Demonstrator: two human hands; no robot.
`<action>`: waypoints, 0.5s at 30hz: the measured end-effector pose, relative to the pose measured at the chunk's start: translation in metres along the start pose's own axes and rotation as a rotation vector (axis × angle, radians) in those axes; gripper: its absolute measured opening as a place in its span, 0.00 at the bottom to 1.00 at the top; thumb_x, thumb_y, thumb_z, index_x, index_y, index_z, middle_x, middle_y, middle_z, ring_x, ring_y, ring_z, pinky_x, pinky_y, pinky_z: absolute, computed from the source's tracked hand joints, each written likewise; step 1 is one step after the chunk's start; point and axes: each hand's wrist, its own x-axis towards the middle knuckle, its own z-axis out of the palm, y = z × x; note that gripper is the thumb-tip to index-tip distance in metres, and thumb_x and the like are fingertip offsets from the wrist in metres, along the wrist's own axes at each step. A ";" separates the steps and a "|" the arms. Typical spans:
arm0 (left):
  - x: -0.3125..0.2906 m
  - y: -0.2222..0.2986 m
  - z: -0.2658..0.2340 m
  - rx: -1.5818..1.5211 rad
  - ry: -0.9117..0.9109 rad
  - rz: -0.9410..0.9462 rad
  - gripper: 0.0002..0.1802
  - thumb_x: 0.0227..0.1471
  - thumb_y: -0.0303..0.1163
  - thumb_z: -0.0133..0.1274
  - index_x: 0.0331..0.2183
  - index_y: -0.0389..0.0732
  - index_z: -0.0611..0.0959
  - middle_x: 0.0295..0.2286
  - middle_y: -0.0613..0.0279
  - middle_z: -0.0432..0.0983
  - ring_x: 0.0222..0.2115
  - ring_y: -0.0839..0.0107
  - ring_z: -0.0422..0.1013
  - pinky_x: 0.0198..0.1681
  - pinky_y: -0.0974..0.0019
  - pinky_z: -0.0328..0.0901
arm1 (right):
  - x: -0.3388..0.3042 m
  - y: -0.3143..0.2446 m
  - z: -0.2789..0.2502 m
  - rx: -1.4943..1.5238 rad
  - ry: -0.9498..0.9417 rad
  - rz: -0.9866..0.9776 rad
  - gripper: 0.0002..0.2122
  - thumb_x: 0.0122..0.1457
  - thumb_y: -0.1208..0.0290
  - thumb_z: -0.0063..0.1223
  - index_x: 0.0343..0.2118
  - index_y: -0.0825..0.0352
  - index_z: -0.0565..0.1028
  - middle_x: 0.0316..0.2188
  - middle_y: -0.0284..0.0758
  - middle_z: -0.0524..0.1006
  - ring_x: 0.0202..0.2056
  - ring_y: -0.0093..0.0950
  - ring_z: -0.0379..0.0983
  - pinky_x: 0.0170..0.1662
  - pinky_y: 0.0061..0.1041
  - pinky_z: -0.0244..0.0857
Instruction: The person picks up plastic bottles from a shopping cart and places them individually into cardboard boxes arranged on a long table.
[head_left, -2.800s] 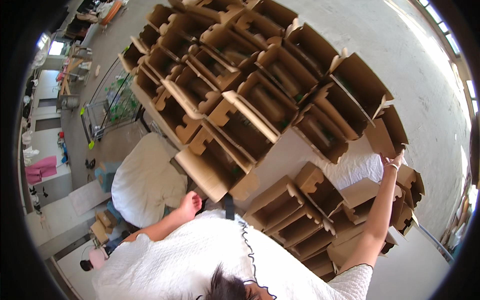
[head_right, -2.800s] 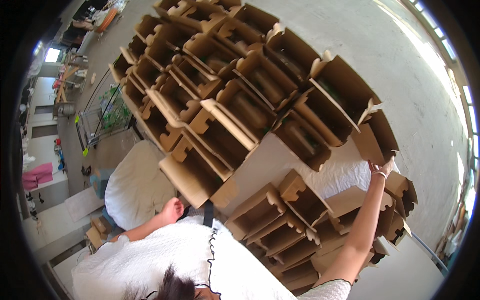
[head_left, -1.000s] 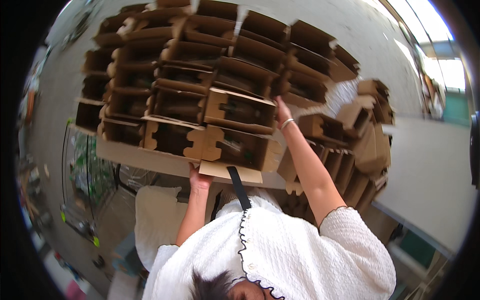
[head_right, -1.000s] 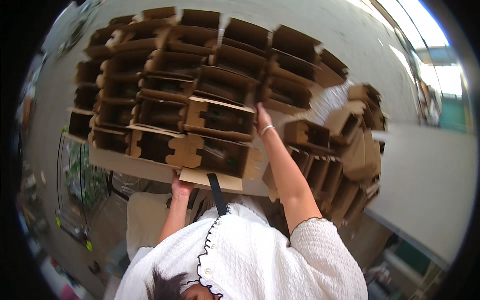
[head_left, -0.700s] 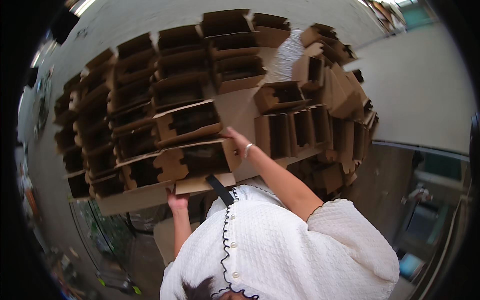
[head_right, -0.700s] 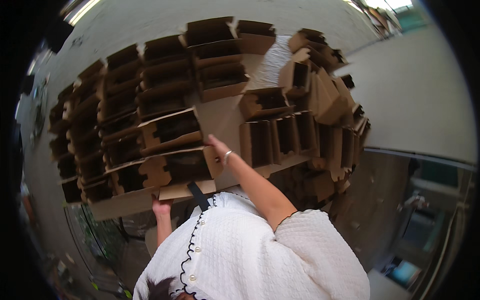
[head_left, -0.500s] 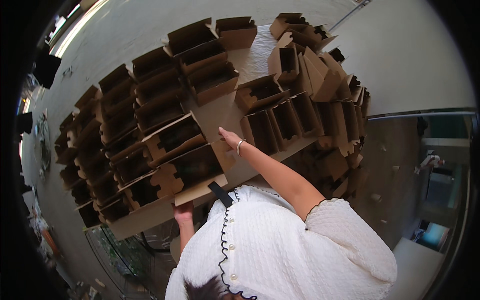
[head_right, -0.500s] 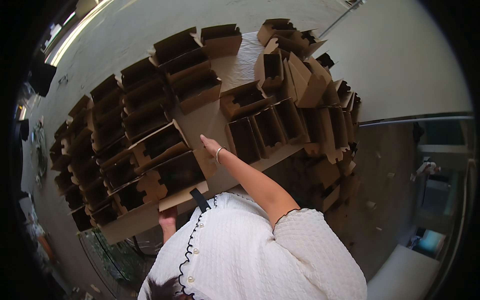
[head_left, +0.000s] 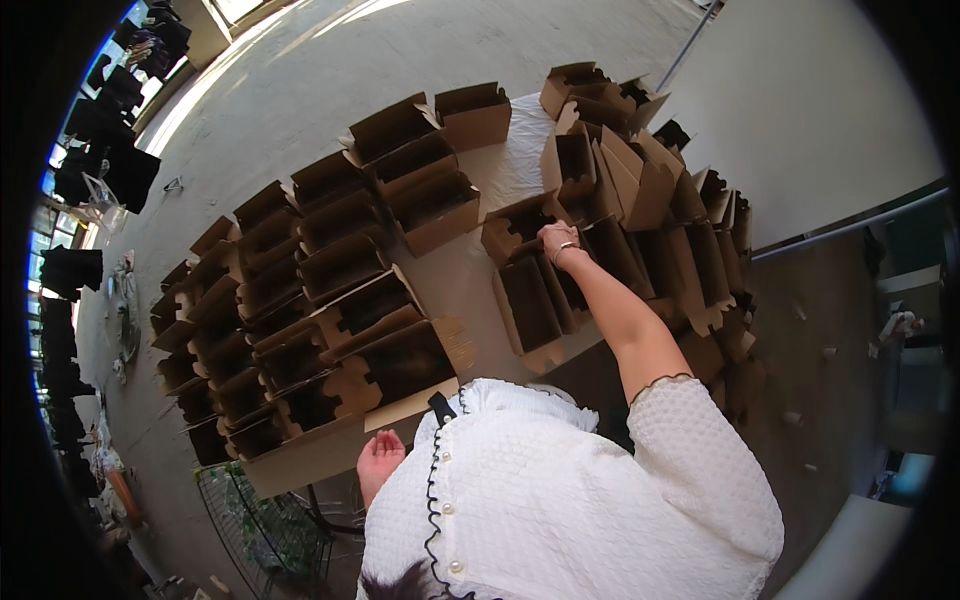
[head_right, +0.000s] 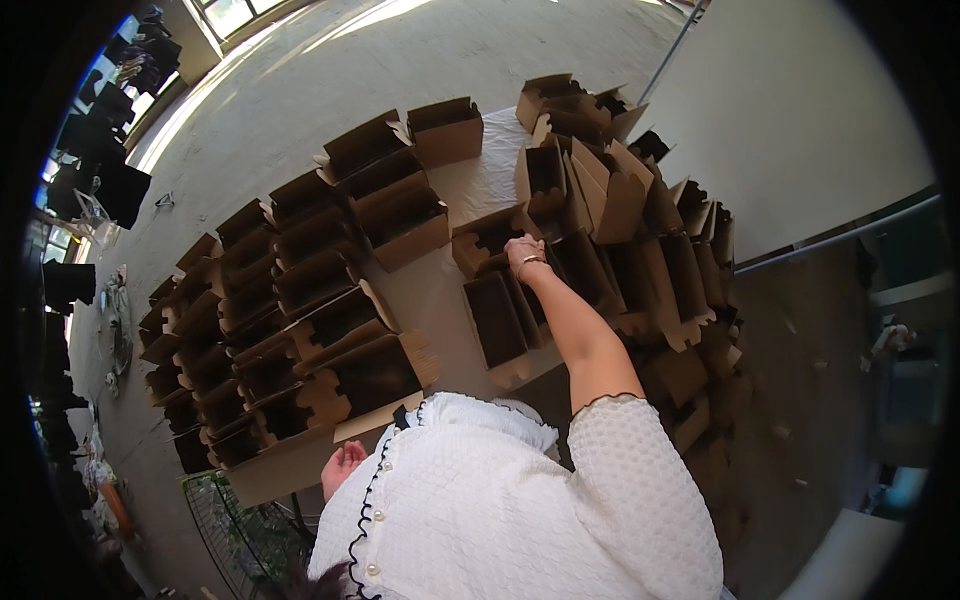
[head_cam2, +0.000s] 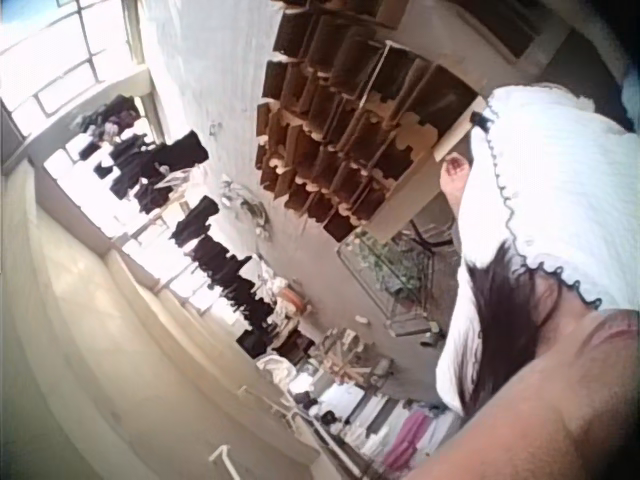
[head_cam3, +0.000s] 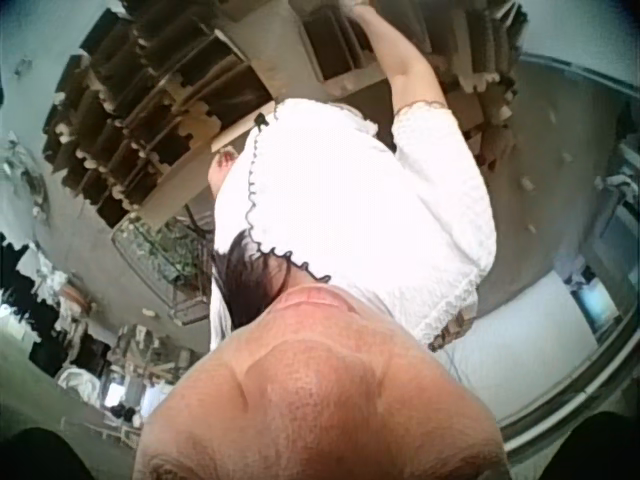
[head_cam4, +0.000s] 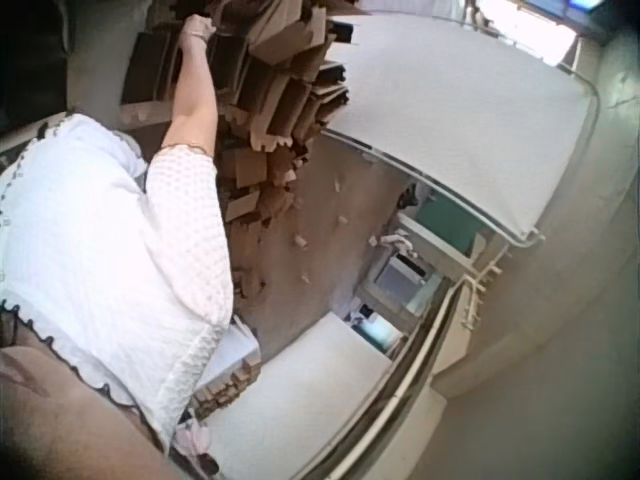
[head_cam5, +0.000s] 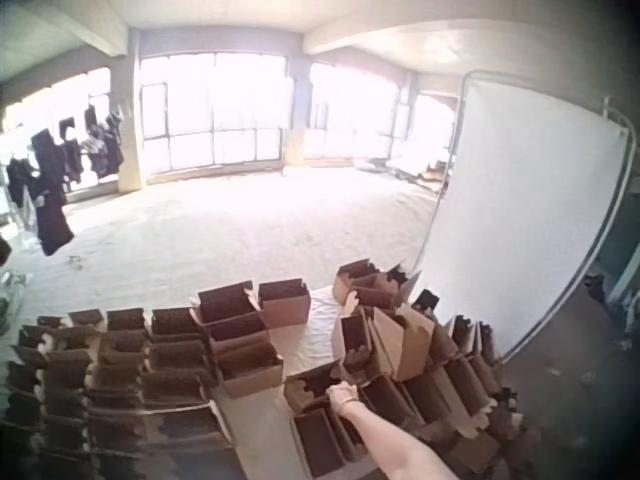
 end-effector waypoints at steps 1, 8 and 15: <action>-0.014 0.000 0.002 0.029 -0.033 0.034 0.09 0.57 0.28 0.43 0.34 0.31 0.75 0.33 0.54 0.74 0.35 0.63 0.70 0.39 0.62 0.70 | -0.001 -0.004 -0.007 0.007 0.037 -0.040 0.08 0.50 0.74 0.53 0.32 0.56 0.80 0.38 0.33 0.78 0.47 0.33 0.69 0.50 0.33 0.61; -0.139 -0.070 0.123 0.648 -0.549 0.703 0.11 0.56 0.30 0.50 0.40 0.37 0.78 0.29 0.63 0.75 0.30 0.75 0.71 0.34 0.75 0.68 | -0.097 -0.035 -0.114 0.162 0.609 -0.273 0.09 0.47 0.78 0.49 0.29 0.59 0.80 0.31 0.32 0.78 0.37 0.35 0.72 0.40 0.34 0.67; -0.149 -0.125 0.170 1.033 -0.856 0.955 0.37 0.52 0.28 0.56 0.58 0.35 0.57 0.51 0.54 0.63 0.51 0.68 0.62 0.50 0.67 0.63 | -0.230 -0.142 -0.173 0.322 0.675 -0.870 0.08 0.42 0.76 0.53 0.27 0.59 0.80 0.27 0.28 0.78 0.33 0.26 0.73 0.30 0.24 0.69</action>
